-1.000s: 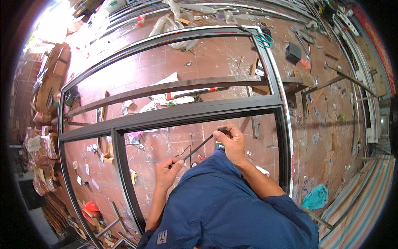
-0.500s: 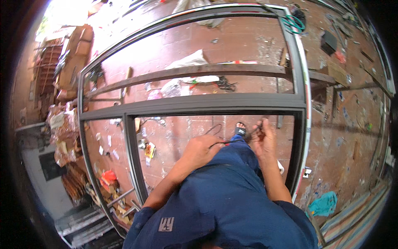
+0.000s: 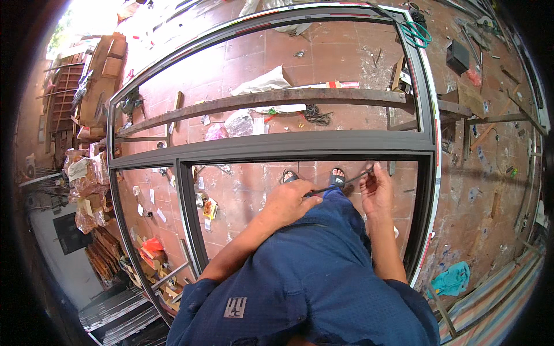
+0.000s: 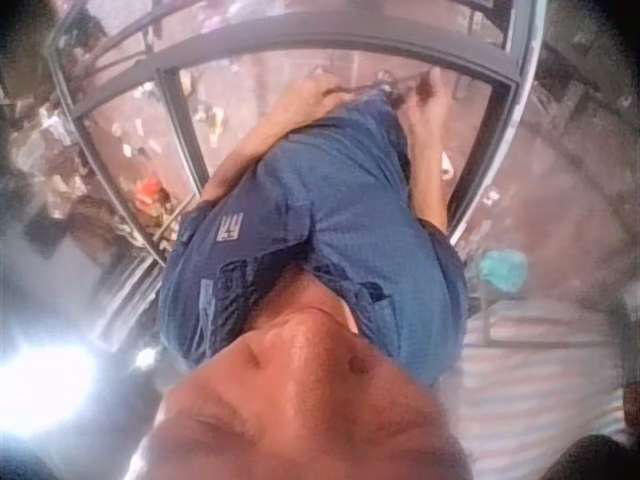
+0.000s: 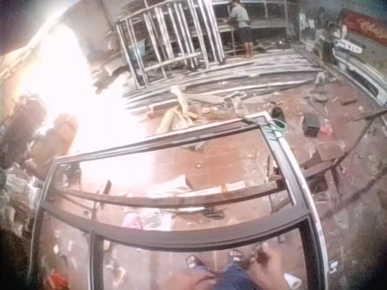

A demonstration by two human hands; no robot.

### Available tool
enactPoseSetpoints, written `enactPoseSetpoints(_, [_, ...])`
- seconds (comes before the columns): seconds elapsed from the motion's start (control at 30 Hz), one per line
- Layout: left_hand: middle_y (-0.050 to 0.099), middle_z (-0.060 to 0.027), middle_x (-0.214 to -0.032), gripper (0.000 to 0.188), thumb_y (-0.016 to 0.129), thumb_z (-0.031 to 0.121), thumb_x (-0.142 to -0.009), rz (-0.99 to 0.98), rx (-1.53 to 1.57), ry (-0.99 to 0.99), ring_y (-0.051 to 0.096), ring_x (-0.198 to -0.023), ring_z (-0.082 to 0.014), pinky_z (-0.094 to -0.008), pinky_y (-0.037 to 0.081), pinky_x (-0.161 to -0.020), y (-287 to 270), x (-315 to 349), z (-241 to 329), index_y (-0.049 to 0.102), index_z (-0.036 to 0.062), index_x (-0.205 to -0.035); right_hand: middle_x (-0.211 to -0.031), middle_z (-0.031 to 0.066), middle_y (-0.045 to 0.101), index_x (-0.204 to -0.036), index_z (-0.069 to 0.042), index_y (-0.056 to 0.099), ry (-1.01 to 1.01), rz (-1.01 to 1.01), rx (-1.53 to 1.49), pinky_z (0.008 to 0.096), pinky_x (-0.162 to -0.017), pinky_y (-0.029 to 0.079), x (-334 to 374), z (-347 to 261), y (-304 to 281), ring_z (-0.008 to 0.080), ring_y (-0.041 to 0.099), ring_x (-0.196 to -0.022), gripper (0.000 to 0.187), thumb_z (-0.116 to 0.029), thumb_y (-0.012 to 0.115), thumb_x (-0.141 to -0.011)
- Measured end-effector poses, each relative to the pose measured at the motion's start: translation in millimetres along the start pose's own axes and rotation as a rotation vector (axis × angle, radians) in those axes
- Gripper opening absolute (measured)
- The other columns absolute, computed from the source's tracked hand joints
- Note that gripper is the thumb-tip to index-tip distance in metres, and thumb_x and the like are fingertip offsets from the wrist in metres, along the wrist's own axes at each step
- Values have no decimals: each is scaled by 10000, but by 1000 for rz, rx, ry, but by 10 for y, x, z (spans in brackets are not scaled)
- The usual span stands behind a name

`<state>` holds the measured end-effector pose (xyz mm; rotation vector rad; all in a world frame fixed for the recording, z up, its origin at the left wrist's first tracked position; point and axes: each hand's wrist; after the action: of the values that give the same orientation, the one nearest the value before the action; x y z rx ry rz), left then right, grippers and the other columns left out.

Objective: The person positions a large metal window frame on the floor, then uses green-handled scissors to cut a black rubber seal. They press the seal into the frame's groove along multiple edges, adjusting and trimming as needed.

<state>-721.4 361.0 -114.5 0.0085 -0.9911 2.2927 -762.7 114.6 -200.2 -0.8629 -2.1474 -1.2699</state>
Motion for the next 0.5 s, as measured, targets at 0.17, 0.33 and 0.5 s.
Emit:
enactPoseSetpoints(0.17, [710, -226, -1070, 486, 734, 341, -916, 118, -67, -146, 695, -972, -415, -497, 559, -816, -23, 18, -362, 609, 60, -1292, -897, 96, 750, -949, -94, 665, 8, -53, 132, 266, -555, 570, 69, 314, 87, 167, 713, -681, 71, -148, 704, -975])
enactPoseSetpoints(0.33, [708, -229, -1135, 560, 748, 370, -903, 173, -136, -221, 701, -997, -418, -491, 561, -830, -67, -16, -479, 566, 97, -1358, -948, 111, 758, -968, -94, 665, 16, -54, 177, 263, -561, 569, 90, 471, 123, 172, 714, -691, 61, -143, 701, -973])
enactPoseSetpoints(0.5, [716, -213, -1153, 566, 770, 384, -881, 162, -132, -244, 711, -1005, -403, -478, 568, -826, -64, -48, -518, 574, 115, -1339, -959, 106, 754, -1004, -89, 650, 29, -30, 220, 268, -565, 569, 82, 445, 146, 177, 716, -697, 71, -133, 697, -975])
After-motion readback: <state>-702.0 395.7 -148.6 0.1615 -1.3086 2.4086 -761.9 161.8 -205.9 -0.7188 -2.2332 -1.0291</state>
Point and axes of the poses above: each hand's wrist, its own x-axis away from the middle knuckle, its own y-axis out of the palm, z = x × y
